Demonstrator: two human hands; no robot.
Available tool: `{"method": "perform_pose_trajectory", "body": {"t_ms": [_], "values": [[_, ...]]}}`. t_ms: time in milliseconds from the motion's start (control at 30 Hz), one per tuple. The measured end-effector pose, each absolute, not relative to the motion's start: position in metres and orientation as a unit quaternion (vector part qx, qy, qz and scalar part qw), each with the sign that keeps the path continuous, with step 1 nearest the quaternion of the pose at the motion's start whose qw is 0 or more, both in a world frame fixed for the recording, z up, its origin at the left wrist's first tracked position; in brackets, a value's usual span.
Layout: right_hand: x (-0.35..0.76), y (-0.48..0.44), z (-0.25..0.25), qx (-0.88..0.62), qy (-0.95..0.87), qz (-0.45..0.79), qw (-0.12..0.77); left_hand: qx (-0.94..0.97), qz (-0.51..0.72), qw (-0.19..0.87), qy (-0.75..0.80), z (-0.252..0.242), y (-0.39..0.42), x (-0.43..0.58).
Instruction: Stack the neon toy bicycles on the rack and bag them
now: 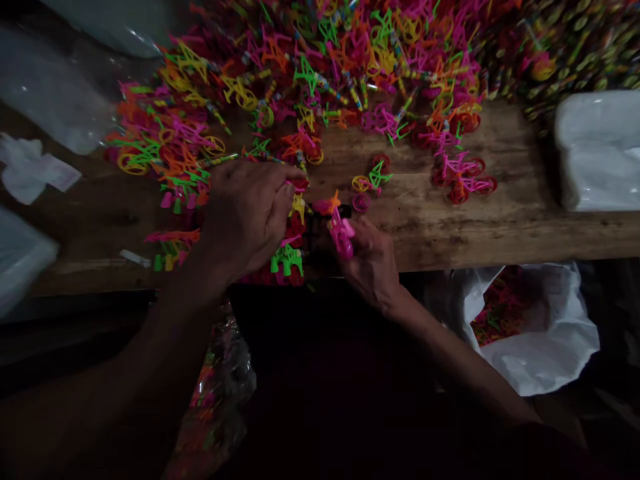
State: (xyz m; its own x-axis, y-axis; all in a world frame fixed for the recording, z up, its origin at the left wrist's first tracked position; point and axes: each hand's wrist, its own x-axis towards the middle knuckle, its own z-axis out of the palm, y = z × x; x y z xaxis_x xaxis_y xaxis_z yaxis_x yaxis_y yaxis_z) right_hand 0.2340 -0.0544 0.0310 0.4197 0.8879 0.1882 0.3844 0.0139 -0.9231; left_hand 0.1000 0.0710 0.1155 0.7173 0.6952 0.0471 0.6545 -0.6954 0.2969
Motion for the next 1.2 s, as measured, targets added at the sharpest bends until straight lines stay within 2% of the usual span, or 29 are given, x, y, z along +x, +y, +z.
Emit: {"method": "perform_pose_trajectory", "body": {"t_ms": [400,500,700,1033,1200], "values": [[0.211,-0.068,0.014,-0.646,-0.580,0.114,0.484,0.915,0.062,0.122,0.380,0.115,0.071,0.103],[0.211,-0.069,0.013,-0.635,-0.600,0.103,0.475,0.917,0.082,0.114,0.373,0.113,0.073,0.101],[0.209,-0.069,0.013,-0.616,-0.623,0.072,0.476,0.918,0.165,0.179,0.314,0.125,0.066,0.082],[0.205,-0.064,0.016,-0.623,-0.657,0.044,0.422,0.965,0.034,0.140,0.218,0.130,0.056,0.061],[0.206,-0.065,0.017,-0.608,-0.676,0.029,0.416,0.963,0.023,0.128,0.234,0.125,0.054,0.065]]}}
